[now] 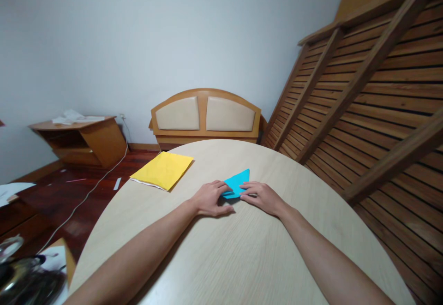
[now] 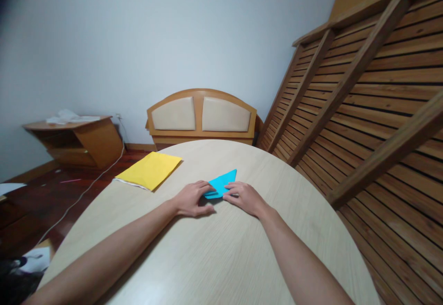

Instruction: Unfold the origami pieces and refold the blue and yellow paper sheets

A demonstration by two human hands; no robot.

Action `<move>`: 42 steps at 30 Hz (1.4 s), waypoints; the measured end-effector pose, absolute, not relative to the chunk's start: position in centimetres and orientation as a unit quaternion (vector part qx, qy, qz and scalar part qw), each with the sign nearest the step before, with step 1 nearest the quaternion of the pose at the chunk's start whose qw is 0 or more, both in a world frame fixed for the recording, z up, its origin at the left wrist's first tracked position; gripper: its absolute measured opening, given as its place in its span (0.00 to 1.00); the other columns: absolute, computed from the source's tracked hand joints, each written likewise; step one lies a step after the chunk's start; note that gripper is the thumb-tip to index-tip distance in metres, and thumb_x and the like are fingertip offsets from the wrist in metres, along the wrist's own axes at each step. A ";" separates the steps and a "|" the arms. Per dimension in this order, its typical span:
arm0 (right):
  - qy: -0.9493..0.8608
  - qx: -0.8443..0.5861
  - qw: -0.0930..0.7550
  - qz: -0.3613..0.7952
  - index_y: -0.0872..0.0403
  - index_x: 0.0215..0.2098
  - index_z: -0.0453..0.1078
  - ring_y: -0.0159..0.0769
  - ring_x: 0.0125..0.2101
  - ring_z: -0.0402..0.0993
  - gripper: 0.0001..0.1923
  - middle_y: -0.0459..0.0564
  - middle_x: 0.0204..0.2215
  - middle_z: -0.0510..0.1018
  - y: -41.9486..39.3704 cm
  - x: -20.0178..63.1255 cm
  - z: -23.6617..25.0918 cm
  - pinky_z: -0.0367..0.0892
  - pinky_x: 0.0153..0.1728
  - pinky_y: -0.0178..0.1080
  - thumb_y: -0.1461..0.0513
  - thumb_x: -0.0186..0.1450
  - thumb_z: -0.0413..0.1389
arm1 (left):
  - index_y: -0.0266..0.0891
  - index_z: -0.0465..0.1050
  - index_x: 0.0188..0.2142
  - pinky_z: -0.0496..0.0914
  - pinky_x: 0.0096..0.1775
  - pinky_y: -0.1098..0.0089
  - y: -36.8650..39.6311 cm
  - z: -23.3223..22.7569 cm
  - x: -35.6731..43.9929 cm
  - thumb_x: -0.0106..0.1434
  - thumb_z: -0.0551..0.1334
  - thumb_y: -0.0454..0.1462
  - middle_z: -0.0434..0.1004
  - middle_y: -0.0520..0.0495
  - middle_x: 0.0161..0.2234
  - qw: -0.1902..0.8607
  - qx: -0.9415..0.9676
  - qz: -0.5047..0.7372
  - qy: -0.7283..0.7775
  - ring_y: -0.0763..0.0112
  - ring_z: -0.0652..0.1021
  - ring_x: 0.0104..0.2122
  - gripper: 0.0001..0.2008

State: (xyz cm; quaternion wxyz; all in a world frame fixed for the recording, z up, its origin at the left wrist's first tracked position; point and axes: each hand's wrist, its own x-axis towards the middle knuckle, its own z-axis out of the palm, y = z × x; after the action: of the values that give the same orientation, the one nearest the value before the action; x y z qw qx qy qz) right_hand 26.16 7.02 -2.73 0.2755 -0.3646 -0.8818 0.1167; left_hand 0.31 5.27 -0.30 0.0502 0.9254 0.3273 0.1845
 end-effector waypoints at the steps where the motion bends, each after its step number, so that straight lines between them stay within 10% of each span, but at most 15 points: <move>1: -0.881 -0.364 0.277 0.118 0.46 0.38 0.81 0.45 0.50 0.76 0.10 0.51 0.47 0.81 7.0 26.2 -2.7 0.68 0.54 0.48 0.53 0.66 0.58 | 0.40 0.70 0.48 0.70 0.46 0.62 5.3 -0.3 0.3 0.61 0.62 0.52 0.77 0.43 0.43 0.046 0.922 0.184 0.337 0.57 0.77 0.44 0.23; 22: -0.835 -0.399 0.328 0.192 0.49 0.52 0.71 0.42 0.43 0.79 0.16 0.51 0.45 0.81 6.3 25.7 -2.4 0.73 0.46 0.44 0.59 0.66 0.56 | 0.44 0.60 0.59 0.73 0.43 0.67 6.8 -2.0 0.0 0.68 0.56 0.39 0.77 0.47 0.49 0.069 0.841 0.261 0.469 0.66 0.79 0.41 0.20; 42: -0.886 -0.359 0.280 0.091 0.47 0.44 0.79 0.44 0.53 0.73 0.12 0.51 0.51 0.79 6.2 25.5 -2.5 0.65 0.57 0.50 0.62 0.65 0.56 | 0.45 0.78 0.47 0.70 0.49 0.61 7.6 -2.4 0.1 0.70 0.54 0.34 0.80 0.47 0.48 0.014 0.910 0.208 0.358 0.62 0.76 0.47 0.14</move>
State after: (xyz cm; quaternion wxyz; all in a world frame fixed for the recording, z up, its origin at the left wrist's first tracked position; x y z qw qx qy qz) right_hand 25.49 6.20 -2.50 0.2799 -0.3586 -0.8859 0.0909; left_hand 0.11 7.61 -2.42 0.0138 0.9104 0.3576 0.2077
